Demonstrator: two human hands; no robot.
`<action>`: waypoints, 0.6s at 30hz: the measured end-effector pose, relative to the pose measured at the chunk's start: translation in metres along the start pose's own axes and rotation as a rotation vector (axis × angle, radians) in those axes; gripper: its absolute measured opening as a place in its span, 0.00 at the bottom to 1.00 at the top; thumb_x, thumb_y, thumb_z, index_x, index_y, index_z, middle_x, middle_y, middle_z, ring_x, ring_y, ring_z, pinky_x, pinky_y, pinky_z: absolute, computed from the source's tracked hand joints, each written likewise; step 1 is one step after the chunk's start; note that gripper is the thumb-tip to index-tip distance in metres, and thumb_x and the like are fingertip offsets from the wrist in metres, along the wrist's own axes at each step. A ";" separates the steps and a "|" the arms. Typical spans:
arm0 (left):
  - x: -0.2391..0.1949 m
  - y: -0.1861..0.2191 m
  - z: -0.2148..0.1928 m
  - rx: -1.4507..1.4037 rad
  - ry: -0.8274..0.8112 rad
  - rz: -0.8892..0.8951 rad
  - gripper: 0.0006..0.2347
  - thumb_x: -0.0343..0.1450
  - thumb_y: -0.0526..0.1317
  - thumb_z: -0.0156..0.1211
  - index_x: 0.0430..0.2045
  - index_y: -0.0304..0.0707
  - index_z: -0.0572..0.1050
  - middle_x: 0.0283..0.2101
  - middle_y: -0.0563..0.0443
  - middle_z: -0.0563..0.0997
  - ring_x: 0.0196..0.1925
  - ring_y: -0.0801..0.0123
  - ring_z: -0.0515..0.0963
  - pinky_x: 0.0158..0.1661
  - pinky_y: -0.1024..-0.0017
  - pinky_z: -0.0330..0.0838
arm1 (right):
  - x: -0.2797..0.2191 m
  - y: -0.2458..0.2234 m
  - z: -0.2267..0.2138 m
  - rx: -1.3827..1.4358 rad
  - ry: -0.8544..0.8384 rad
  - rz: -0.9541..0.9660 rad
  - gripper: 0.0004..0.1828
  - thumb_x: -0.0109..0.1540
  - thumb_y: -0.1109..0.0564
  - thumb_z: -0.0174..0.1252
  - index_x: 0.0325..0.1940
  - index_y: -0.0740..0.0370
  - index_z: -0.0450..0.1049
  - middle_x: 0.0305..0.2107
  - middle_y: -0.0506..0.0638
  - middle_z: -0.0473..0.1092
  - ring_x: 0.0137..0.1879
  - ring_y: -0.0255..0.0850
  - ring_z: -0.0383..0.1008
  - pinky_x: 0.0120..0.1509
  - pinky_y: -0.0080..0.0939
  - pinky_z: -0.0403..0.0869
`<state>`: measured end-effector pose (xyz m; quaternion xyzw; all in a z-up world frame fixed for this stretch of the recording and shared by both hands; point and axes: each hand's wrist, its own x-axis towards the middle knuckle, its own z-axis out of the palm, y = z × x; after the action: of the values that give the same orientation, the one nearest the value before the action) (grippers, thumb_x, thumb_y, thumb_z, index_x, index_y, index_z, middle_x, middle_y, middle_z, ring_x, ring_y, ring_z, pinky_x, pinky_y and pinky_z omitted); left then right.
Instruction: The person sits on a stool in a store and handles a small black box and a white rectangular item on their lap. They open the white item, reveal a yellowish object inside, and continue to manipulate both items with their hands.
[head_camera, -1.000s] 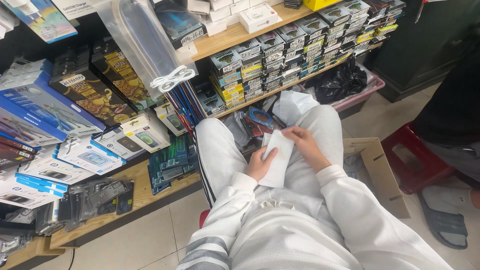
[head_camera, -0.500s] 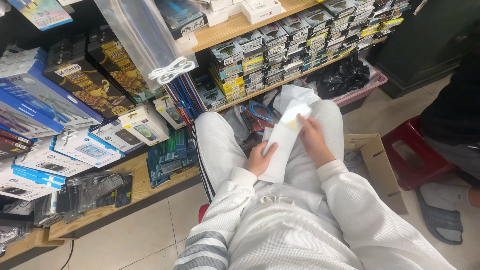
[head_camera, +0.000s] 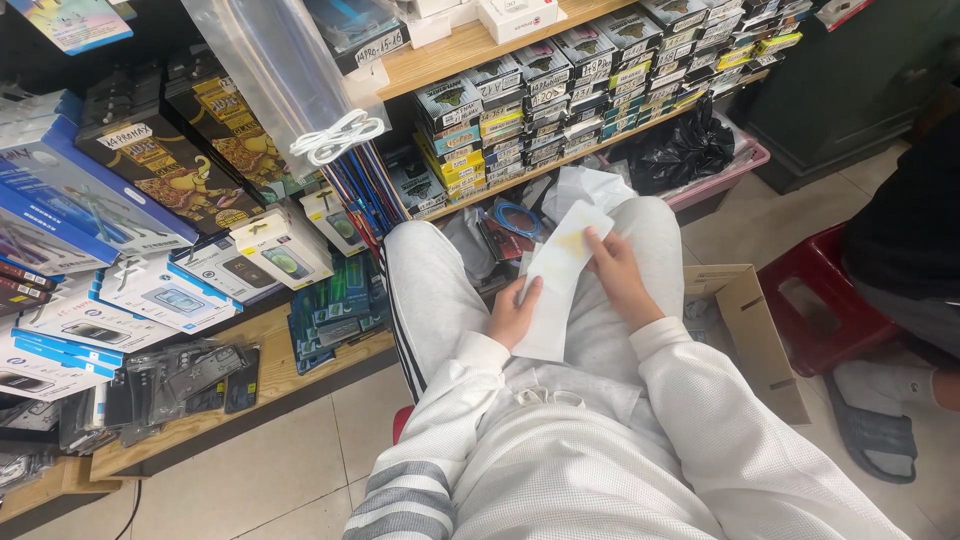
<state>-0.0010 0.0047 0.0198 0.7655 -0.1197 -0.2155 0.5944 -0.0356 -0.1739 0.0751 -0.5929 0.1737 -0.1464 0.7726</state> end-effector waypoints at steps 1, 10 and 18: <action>0.009 -0.014 0.001 0.014 0.001 0.000 0.30 0.76 0.65 0.49 0.63 0.42 0.69 0.66 0.41 0.69 0.72 0.52 0.63 0.70 0.54 0.56 | 0.005 0.008 -0.004 -0.062 -0.012 -0.008 0.28 0.71 0.42 0.53 0.66 0.65 0.65 0.53 0.57 0.71 0.59 0.45 0.73 0.66 0.46 0.72; 0.015 -0.021 0.001 -0.054 0.068 0.045 0.26 0.77 0.60 0.51 0.62 0.41 0.69 0.66 0.40 0.70 0.73 0.52 0.62 0.70 0.54 0.57 | 0.013 0.022 -0.011 -0.390 -0.097 -0.151 0.30 0.72 0.46 0.49 0.78 0.39 0.51 0.57 0.63 0.68 0.57 0.49 0.73 0.54 0.41 0.75; 0.025 -0.033 -0.007 -0.126 0.187 0.027 0.28 0.78 0.58 0.50 0.66 0.36 0.65 0.69 0.35 0.65 0.75 0.49 0.56 0.72 0.51 0.52 | -0.052 -0.049 0.028 -0.523 -0.507 0.147 0.32 0.66 0.40 0.52 0.73 0.50 0.64 0.63 0.65 0.67 0.62 0.53 0.72 0.65 0.50 0.72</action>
<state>0.0217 0.0082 -0.0155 0.7418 -0.0603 -0.1424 0.6525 -0.0711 -0.1399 0.1342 -0.7735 0.0505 0.1102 0.6221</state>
